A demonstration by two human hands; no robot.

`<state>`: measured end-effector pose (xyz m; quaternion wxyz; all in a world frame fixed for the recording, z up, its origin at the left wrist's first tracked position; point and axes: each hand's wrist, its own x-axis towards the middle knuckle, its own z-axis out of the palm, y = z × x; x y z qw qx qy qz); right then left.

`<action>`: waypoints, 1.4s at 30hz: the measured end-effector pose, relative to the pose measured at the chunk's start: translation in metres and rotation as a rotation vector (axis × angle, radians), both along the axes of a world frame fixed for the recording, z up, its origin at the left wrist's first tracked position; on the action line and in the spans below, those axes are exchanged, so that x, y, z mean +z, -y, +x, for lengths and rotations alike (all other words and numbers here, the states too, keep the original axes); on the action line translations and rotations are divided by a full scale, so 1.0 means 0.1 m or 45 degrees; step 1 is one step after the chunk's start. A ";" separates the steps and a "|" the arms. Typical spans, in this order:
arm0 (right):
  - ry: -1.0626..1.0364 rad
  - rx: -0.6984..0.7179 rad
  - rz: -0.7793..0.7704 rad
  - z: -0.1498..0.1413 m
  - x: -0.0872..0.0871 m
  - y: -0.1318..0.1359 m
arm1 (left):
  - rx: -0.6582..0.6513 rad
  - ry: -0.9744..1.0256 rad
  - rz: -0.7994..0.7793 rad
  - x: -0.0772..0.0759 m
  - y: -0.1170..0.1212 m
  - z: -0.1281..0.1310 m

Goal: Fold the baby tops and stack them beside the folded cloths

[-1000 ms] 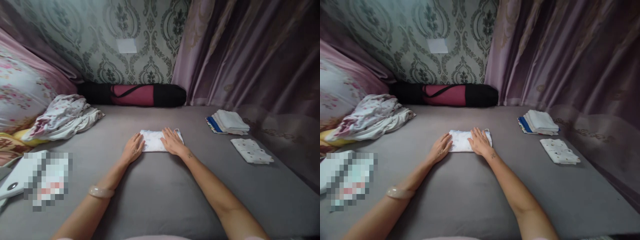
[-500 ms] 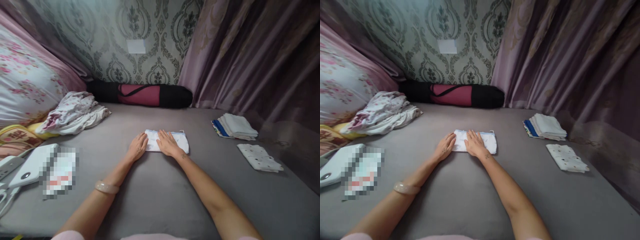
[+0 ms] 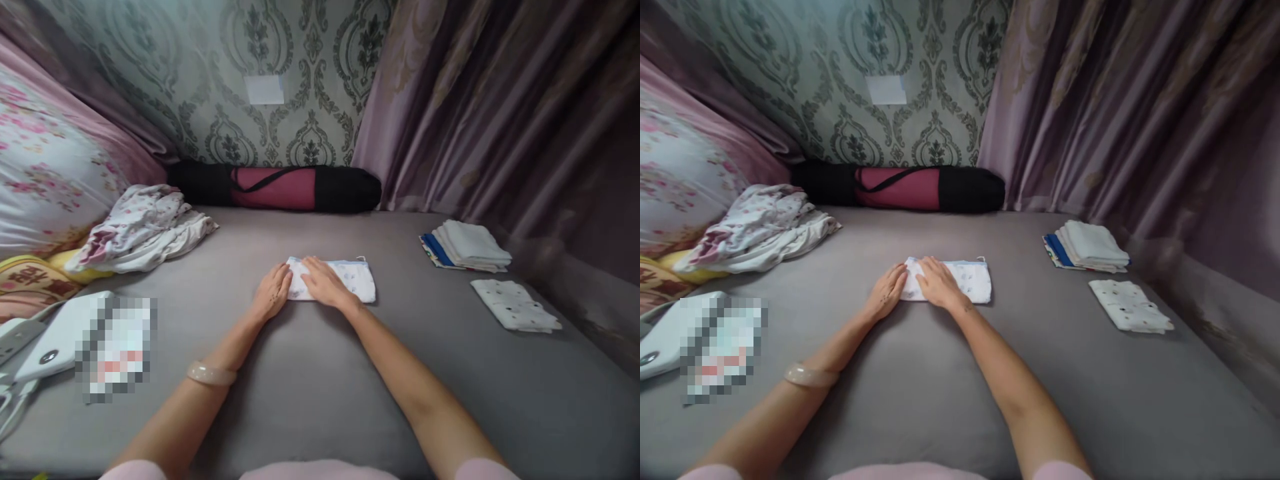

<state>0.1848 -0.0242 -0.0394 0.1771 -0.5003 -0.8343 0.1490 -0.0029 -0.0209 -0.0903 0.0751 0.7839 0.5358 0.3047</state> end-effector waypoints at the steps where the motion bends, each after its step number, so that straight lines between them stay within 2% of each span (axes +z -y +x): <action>1: -0.022 -0.091 0.040 0.12 0.05 -0.01 | 0.013 0.002 -0.011 0.00 0.00 -0.01; 4: -0.025 -0.528 0.058 0.57 0.17 -0.02 | 0.032 -0.007 -0.027 0.03 -0.01 -0.02; 6: 0.010 -0.825 -0.022 0.87 0.21 -0.02 | 0.041 -0.014 0.003 0.07 -0.02 0.00; 7: 0.033 -0.923 -0.092 0.99 0.21 -0.01 | 0.041 -0.017 0.026 0.09 -0.03 0.03; 9: 0.080 -1.005 -0.232 1.15 0.18 0.01 | 0.004 -0.024 0.060 0.14 -0.04 0.12; 11: 0.109 -1.005 -0.322 1.20 0.13 0.03 | -0.079 -0.043 0.053 0.18 -0.06 0.26; 14: 0.113 -0.994 -0.349 1.16 0.07 0.04 | -0.195 -0.096 -0.016 0.21 -0.10 0.52; 20: 0.042 -0.994 -0.388 1.17 0.09 0.01 | -0.260 -0.143 -0.110 0.17 -0.17 0.88; 23: -0.113 -0.975 -0.454 1.21 0.08 0.00 | -0.252 -0.138 -0.115 0.14 -0.17 0.92; 29: -0.636 -0.885 -0.630 1.17 -0.05 -0.05 | -0.217 -0.105 -0.118 0.09 -0.14 0.91; 32: -0.663 -0.837 -0.553 1.16 -0.09 -0.07 | -0.218 -0.097 -0.102 0.09 -0.13 0.91; 36: -0.637 -0.808 -0.450 1.12 -0.05 -0.07 | -0.208 -0.111 -0.094 0.11 -0.11 0.92; 42: -0.944 -0.844 -0.617 1.02 0.04 -0.03 | -0.099 -0.190 -0.113 0.14 -0.03 0.94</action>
